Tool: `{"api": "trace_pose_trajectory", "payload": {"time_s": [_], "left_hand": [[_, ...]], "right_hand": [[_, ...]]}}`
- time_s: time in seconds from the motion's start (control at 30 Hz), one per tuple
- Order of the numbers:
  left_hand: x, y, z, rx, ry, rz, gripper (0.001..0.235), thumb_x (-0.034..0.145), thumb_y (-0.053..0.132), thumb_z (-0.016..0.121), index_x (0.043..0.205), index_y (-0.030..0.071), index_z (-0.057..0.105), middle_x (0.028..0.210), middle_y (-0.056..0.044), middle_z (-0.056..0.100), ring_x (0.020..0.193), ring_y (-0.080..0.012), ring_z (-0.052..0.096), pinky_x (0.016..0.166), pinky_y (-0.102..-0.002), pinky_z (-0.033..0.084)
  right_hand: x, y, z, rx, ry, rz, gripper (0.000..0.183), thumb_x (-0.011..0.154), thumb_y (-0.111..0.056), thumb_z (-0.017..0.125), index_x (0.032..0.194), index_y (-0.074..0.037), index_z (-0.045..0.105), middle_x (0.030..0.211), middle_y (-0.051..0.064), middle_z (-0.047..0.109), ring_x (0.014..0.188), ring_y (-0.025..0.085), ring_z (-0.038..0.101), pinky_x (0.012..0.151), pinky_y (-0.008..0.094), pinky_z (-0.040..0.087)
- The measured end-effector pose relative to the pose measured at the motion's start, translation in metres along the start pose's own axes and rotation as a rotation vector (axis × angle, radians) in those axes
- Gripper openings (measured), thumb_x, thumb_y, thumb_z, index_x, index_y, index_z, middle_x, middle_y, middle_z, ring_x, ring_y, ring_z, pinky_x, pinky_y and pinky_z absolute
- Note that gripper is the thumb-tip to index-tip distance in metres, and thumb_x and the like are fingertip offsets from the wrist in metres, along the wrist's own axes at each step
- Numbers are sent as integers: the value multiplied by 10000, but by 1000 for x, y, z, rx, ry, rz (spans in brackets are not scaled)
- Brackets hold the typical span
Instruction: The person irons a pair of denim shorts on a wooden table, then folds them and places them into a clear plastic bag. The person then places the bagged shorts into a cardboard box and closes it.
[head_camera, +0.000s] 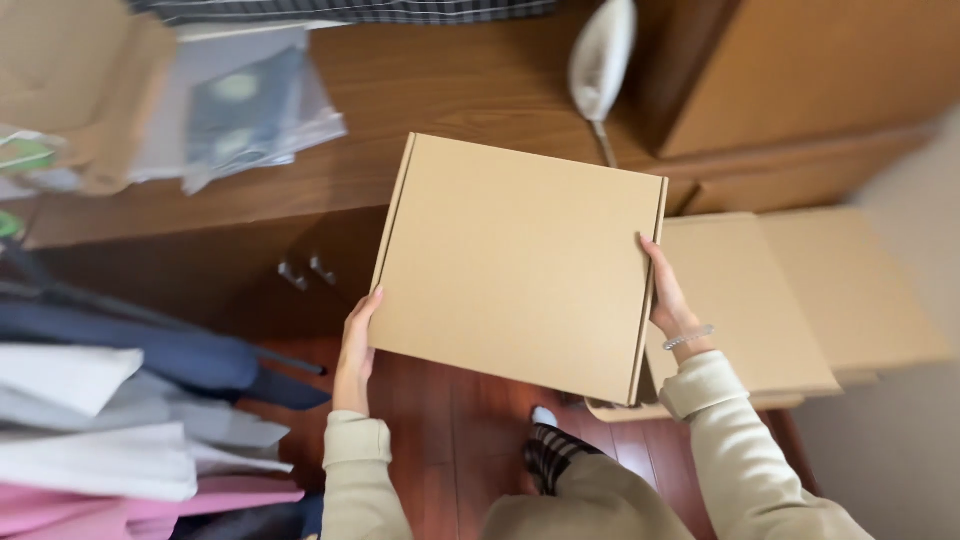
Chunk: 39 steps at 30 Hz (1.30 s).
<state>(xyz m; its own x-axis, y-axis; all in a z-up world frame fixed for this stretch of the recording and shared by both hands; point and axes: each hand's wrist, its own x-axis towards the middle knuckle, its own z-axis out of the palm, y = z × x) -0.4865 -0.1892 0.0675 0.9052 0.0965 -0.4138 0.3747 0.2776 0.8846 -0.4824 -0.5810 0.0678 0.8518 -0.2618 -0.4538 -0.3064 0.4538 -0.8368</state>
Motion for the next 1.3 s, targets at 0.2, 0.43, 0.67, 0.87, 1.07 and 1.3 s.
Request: {"api": "trace_pose_trajectory", "payload": {"time_s": [0.2,0.43,0.67,0.87,1.07,1.3], "left_hand": [[39,41,-5,-105,189,-45,707,676,454,703,1182,53,417,1125,-200,502,1065,-312,497,869,-472,368],[138,88,29,-192,263,15,775,648,397,745,1226,27,386,1212,-241,441,1162,-349,425,947,-500,317],[200,114,61,-220,240,33,741,661,335,738,1244,29,400,1271,-209,417,1166,-333,423,935,-470,338],[227,127,63,-245,132,6,591,732,396,626,1177,126,345,1227,-166,413,1088,-301,448,867,-529,375],[229,146,65,-206,27,15,563,792,434,515,1240,170,300,1328,-136,333,1189,-328,387,923,-548,350],[249,166,73,-48,117,-20,765,783,548,502,1342,89,251,1349,-231,278,1158,-409,404,925,-488,393]], "right_hand": [[22,-22,77,-158,-144,104,798,717,-595,537,1278,-46,390,1275,156,435,1146,305,447,924,431,390],[119,-62,109,-158,-229,71,716,755,-540,550,1264,-56,415,1248,129,462,1093,264,481,883,420,405],[231,-62,97,-86,-363,156,556,791,-399,533,1252,-111,412,1172,98,481,1011,300,501,833,499,413],[259,-70,113,48,-438,144,568,762,-313,486,1281,-131,342,1152,126,439,1030,324,471,872,561,364],[231,-92,156,62,-412,81,603,789,-362,399,1331,-162,228,1266,183,333,1130,372,396,906,592,318],[207,-119,196,24,-284,149,695,806,-517,424,1326,-101,225,1265,220,248,1165,390,372,940,512,335]]}}
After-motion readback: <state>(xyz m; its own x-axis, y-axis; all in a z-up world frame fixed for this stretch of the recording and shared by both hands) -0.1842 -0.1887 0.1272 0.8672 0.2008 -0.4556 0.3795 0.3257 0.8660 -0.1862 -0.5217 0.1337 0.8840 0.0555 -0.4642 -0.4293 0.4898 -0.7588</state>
